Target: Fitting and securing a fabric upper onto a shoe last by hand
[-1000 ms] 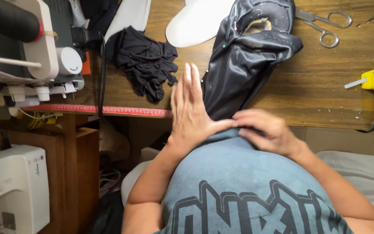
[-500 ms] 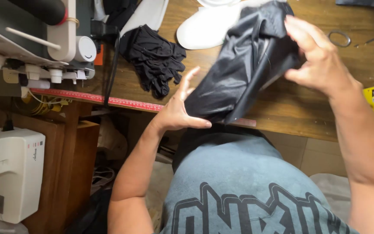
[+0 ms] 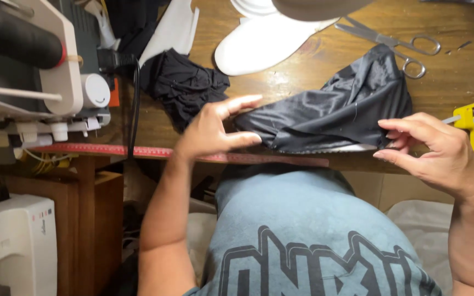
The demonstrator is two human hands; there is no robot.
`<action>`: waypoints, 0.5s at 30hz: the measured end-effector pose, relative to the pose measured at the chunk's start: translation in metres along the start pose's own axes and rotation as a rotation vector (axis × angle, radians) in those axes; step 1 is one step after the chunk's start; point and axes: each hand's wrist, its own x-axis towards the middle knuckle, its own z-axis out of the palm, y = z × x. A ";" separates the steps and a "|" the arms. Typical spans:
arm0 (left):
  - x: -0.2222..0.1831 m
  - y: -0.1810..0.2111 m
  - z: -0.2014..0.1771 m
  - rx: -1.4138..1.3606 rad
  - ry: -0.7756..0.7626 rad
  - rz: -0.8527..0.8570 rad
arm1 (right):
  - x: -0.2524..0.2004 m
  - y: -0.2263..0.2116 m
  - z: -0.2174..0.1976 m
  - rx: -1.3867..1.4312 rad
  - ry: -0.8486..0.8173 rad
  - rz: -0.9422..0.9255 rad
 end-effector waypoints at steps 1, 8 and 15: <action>-0.005 0.008 0.006 0.050 0.063 0.103 | 0.001 -0.001 -0.002 0.001 -0.015 0.018; -0.005 0.022 0.069 0.370 0.393 0.323 | 0.033 -0.003 -0.027 -0.072 0.034 -0.110; 0.016 0.037 0.079 0.481 0.371 0.724 | 0.106 0.018 -0.033 0.125 -0.041 0.231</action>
